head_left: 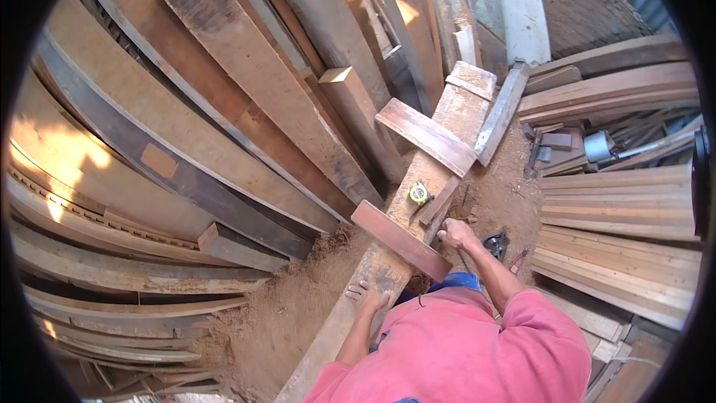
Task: The person organizes large wooden beams in a workshop by moving them from a pile and stacking them against a wall, then uses a measuring tape to check the length of one beam.
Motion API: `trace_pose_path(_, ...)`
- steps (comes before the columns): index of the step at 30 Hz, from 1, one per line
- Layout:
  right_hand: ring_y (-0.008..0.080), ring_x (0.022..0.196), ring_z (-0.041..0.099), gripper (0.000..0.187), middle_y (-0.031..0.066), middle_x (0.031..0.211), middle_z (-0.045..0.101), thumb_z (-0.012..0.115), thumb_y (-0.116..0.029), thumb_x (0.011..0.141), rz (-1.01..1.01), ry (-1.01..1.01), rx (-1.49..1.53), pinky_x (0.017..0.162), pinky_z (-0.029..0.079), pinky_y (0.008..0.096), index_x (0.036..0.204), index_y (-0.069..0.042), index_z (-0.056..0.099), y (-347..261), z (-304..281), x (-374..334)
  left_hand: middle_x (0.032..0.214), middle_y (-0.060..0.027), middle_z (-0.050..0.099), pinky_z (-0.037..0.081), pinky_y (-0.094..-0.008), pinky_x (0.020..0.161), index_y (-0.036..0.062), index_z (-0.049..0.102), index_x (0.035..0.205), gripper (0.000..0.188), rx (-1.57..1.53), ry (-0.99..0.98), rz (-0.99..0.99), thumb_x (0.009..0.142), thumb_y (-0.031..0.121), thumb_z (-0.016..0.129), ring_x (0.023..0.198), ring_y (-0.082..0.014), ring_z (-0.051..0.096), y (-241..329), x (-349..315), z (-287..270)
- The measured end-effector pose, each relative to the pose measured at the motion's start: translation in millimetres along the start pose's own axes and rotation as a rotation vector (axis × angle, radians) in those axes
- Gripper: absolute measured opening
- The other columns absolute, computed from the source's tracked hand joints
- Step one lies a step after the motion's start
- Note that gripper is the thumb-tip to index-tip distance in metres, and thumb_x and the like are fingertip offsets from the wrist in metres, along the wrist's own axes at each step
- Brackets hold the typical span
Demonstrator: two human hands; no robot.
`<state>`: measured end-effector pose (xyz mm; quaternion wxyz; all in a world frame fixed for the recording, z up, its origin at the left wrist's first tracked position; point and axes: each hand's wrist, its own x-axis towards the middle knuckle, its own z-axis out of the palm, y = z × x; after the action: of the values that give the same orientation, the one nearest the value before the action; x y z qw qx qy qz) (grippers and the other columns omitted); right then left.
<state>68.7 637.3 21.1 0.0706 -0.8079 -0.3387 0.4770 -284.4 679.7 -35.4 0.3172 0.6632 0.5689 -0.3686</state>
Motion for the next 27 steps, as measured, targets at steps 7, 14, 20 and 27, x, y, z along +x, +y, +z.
trace_pose_path(7, 0.0410, 0.117, 0.059, 0.050, 0.0272, 0.121, 0.063, 0.063, -0.033, 0.083, 0.044, 0.082, -0.043, 0.098, 0.048, 0.0467, 0.120, 0.000, 0.063, -2.7, 70.6, -38.2, 0.145, -0.0537, -0.002, -0.001, -0.0707, 0.111, -0.0117, 0.002, 0.151, 0.125, -0.117, -0.059, 0.146, 0.075, 0.065, 0.066, 0.138, -0.0663, -0.005, -28.9, 48.2, 22.9)
trace_pose_path(14, 0.0416, 0.124, 0.054, 0.058, 0.0233, 0.132, 0.058, 0.066, -0.035, 0.083, 0.057, 0.283, 0.043, 0.103, 0.045, 0.0491, 0.134, -0.007, 0.056, 12.6, 74.1, -72.7, 0.144, -0.0541, -0.008, -0.002, -0.0690, 0.112, -0.0045, -0.003, 0.153, 0.127, 0.014, 0.054, 0.225, 0.075, 0.067, 0.065, 0.138, -0.0663, -0.009, -16.7, -1.5, 12.0)
trace_pose_path(20, 0.0391, 0.124, 0.055, 0.065, 0.0266, 0.132, 0.057, 0.067, -0.030, 0.081, 0.114, 0.400, 0.331, 0.105, 0.044, 0.0422, 0.135, 0.004, 0.051, 30.6, 39.3, -64.0, 0.144, -0.0532, 0.000, 0.004, -0.0666, 0.114, -0.0006, 0.004, 0.155, 0.118, -0.043, 0.082, 0.302, 0.077, 0.065, 0.063, 0.138, -0.0655, -0.001, -34.5, 16.6, 14.2)
trace_pose_path(27, 0.0364, 0.129, 0.051, 0.067, 0.0290, 0.135, 0.054, 0.068, -0.029, 0.085, 0.203, 0.460, 0.463, 0.107, 0.041, 0.0407, 0.138, 0.005, 0.046, 60.0, -22.2, -4.9, 0.137, -0.0239, 0.054, 0.039, -0.0456, 0.108, -0.0032, 0.055, 0.133, 0.071, -0.207, 0.113, 0.216, 0.082, 0.045, 0.066, 0.129, -0.0405, 0.049, 26.7, -33.6, -87.8)
